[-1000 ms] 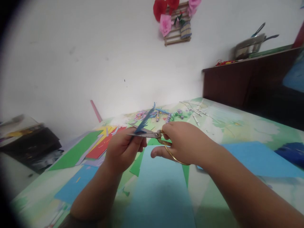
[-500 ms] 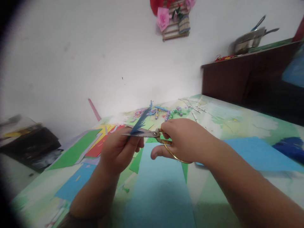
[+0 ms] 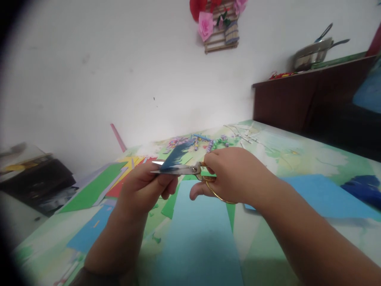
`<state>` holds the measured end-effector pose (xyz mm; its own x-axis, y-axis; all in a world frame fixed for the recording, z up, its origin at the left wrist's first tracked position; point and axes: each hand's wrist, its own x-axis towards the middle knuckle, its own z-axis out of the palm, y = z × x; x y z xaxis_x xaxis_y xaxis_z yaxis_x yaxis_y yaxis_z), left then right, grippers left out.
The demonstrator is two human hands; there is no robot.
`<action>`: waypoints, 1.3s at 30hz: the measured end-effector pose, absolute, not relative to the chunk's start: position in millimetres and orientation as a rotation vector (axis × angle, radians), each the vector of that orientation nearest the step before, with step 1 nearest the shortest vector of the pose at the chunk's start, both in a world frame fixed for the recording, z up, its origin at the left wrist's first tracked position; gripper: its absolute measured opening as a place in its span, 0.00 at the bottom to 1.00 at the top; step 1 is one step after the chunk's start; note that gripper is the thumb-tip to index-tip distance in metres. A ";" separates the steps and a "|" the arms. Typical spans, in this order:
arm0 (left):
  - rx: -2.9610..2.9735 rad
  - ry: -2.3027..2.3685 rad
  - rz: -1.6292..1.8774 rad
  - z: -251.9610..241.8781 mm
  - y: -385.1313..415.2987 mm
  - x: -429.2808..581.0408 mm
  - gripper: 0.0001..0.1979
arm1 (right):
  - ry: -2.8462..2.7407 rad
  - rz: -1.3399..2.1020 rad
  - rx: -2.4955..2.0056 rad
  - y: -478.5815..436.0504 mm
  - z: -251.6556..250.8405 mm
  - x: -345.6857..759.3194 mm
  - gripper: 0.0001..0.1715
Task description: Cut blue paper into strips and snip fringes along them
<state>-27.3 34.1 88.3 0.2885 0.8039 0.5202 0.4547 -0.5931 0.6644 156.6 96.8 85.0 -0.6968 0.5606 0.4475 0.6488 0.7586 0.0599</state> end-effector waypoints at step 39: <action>1.540 0.896 0.995 91.4 43.8 -38.9 0.07 | -2.677 -0.073 -0.888 104.2 87.6 159.1 0.30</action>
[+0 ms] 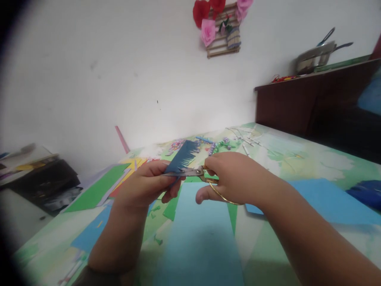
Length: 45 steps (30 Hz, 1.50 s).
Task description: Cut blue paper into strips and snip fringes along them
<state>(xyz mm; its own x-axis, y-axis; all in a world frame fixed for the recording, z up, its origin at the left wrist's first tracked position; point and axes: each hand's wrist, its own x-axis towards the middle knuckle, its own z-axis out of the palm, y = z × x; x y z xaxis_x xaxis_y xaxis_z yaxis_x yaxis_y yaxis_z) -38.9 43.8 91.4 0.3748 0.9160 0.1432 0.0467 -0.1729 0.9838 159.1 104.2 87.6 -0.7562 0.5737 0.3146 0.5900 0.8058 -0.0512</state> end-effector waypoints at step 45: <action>2.032 1.304 1.181 90.2 36.0 -17.1 0.12 | -2.641 0.099 -0.898 94.6 84.2 159.9 0.28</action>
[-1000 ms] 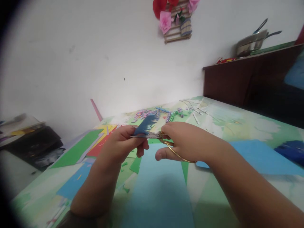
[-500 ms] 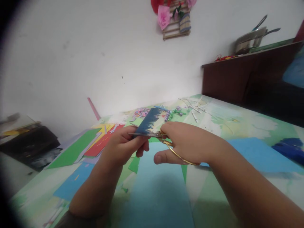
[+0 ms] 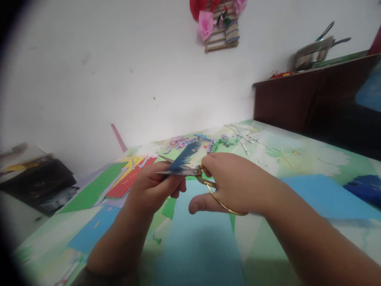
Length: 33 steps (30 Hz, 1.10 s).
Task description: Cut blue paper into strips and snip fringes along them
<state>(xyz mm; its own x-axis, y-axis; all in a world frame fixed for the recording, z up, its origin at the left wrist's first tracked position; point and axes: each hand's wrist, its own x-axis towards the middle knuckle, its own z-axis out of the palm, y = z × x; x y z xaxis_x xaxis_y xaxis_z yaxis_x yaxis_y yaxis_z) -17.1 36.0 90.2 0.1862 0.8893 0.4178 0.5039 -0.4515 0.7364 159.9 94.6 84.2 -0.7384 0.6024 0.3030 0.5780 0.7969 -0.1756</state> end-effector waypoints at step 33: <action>1.801 1.303 1.145 98.2 31.8 -23.9 0.11 | -2.627 -0.018 -0.906 99.4 83.7 156.2 0.30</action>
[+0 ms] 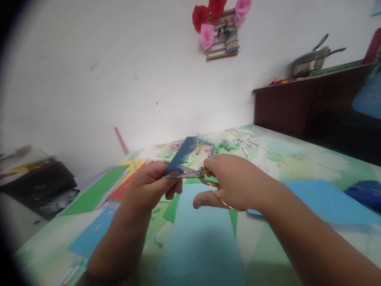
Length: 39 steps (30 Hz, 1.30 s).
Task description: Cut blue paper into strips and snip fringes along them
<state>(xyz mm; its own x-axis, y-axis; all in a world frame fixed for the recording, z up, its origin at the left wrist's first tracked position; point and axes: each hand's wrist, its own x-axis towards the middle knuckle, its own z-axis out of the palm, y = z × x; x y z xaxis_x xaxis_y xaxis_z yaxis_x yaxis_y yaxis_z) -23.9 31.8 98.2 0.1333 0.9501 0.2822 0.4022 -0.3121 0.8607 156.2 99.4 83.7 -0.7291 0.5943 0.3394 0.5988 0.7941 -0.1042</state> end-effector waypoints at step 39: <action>1.897 1.292 1.085 101.1 34.5 -22.5 0.11 | -2.709 0.042 -0.907 98.2 82.0 154.5 0.27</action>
<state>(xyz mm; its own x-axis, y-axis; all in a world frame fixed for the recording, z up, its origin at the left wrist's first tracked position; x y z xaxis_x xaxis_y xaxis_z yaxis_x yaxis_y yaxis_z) -22.5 34.5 101.1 0.1948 0.9359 0.2935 0.4507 -0.3512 0.8207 154.5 98.2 82.0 -0.7620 0.5943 0.2572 0.5860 0.8019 -0.1167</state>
